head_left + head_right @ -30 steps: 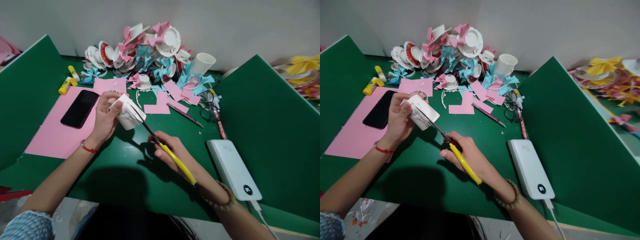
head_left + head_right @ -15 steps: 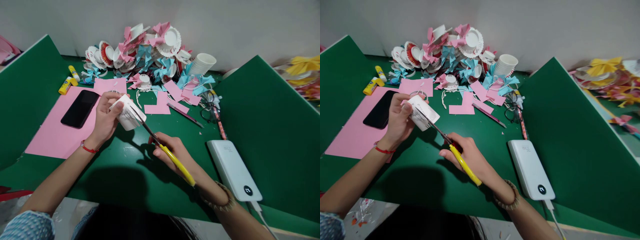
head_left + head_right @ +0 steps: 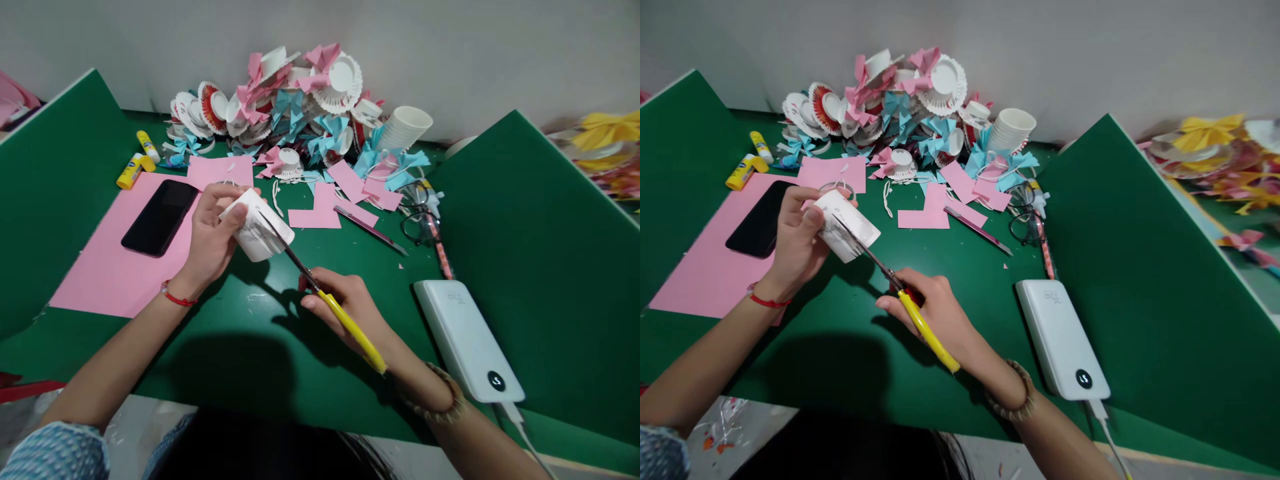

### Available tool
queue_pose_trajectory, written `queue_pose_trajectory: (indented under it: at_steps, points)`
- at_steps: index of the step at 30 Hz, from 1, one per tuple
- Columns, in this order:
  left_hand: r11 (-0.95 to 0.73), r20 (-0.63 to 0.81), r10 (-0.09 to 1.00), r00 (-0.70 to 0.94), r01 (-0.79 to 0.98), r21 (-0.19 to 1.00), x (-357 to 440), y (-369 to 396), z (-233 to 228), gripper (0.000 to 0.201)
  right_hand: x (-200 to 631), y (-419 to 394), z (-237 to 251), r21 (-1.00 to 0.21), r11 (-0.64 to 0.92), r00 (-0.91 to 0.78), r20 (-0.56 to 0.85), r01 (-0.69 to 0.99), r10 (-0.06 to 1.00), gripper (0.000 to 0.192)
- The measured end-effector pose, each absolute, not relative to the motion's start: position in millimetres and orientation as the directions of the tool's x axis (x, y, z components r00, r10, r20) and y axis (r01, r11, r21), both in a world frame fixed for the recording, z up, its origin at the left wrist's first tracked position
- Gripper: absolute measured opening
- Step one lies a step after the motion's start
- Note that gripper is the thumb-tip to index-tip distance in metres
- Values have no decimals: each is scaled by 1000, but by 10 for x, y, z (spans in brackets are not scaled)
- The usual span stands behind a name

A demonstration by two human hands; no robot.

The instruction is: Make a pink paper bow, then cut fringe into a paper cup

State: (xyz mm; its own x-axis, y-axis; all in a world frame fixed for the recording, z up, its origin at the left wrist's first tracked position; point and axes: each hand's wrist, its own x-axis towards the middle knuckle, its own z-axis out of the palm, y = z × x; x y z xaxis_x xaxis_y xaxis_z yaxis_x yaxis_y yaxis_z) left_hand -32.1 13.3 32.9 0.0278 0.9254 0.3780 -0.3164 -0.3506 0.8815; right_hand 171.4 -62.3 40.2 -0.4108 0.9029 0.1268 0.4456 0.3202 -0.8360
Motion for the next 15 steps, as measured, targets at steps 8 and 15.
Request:
queue_pose_trajectory:
  at_steps: [8, 15]
  points:
    - [-345, 375, 926, 32, -325, 880, -323, 129, 334, 35, 1712, -633, 378, -834, 318, -401, 130, 450, 907, 53]
    - [-358, 393, 918, 48, -323, 876, -338, 142, 329, 34, 1704, -631, 396, -826, 323, -399, 133, 462, 907, 51]
